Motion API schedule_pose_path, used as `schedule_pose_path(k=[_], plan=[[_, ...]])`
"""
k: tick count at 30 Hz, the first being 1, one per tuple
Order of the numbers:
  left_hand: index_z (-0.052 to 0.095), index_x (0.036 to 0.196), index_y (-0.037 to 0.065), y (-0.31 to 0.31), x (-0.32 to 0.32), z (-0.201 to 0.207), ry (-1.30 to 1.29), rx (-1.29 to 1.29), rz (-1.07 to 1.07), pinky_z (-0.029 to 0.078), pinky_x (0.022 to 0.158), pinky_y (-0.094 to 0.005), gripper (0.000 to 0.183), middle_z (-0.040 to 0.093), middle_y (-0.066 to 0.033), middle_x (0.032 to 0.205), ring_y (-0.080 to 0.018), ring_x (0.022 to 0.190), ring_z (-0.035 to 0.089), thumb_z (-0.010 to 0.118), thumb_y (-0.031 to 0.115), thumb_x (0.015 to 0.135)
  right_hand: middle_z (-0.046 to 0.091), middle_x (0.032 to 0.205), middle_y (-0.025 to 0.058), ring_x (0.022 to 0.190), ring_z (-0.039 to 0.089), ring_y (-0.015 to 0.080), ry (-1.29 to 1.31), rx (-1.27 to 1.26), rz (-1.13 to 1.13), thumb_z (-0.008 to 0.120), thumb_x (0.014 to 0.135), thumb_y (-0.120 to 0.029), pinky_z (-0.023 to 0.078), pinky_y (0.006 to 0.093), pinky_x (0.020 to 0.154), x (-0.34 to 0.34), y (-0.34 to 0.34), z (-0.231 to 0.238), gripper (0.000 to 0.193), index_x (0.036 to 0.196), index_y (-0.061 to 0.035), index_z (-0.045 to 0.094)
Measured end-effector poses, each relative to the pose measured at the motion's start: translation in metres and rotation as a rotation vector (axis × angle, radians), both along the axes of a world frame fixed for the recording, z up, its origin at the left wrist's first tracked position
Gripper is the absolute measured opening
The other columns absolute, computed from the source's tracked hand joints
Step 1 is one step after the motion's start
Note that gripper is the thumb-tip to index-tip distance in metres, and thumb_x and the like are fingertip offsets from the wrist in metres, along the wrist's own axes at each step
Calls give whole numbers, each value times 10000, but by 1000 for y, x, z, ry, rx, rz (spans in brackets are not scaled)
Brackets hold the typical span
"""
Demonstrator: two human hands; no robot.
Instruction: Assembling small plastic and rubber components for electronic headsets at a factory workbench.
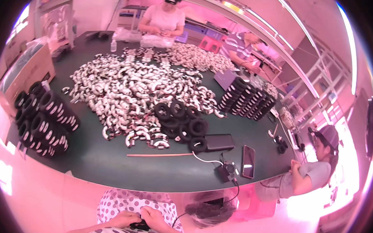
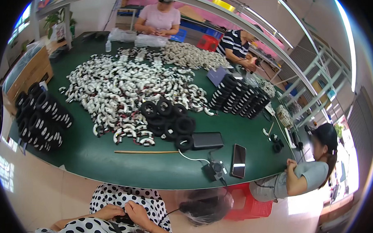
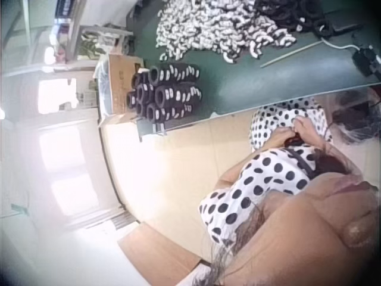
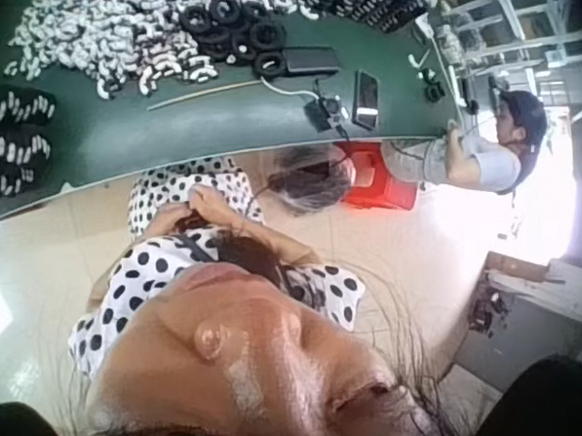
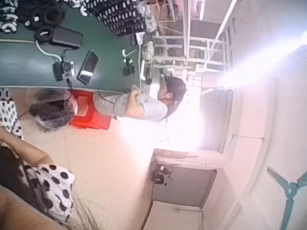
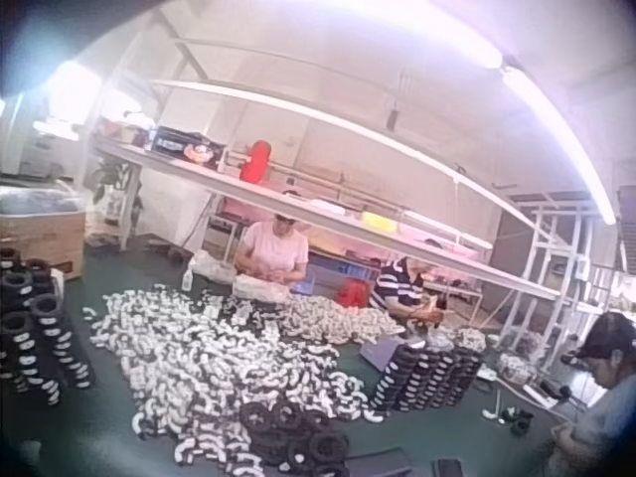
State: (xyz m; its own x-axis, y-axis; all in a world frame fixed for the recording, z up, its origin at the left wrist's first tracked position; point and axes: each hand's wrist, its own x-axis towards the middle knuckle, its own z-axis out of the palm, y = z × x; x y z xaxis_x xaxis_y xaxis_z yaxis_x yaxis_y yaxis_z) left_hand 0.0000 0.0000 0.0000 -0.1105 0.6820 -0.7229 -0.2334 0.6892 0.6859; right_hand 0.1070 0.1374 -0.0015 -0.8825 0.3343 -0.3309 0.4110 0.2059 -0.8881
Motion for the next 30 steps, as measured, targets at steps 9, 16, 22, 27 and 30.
schedule_pose_path(k=[9,16,22,27,30], plan=[[669,847,67,22,2,-1,-9,12,87,394,479,-192,213,618,-5,746,-66,552,498,560,243,798,525,636,179,602,519,355,120,-78,-83,440,869,-262,406,382,556,5,17,-9,270,773,-16,497],[668,833,61,21,-1,2,-42,-39,119,369,519,-204,221,609,-1,698,-68,596,499,586,259,781,504,629,140,590,472,243,89,-90,-68,448,877,-259,398,338,558,0,17,-8,286,769,1,495],[662,802,43,18,-3,-4,-79,14,150,376,527,-208,214,601,-6,698,-65,609,502,578,240,784,499,612,197,582,491,374,136,-55,-73,439,875,-266,390,392,536,-5,15,-12,300,750,3,486],[647,766,30,21,-5,1,-72,3,160,382,548,-212,213,589,-4,694,-69,629,506,576,230,786,501,612,199,585,494,377,143,-44,-67,437,874,-268,389,398,535,-7,16,-14,304,749,5,485],[648,769,29,22,-6,4,-131,37,197,383,554,-213,215,587,-1,700,-70,637,507,577,231,783,504,613,197,588,497,378,122,-49,-63,436,874,-271,389,400,537,-9,16,-9,305,753,5,486]])
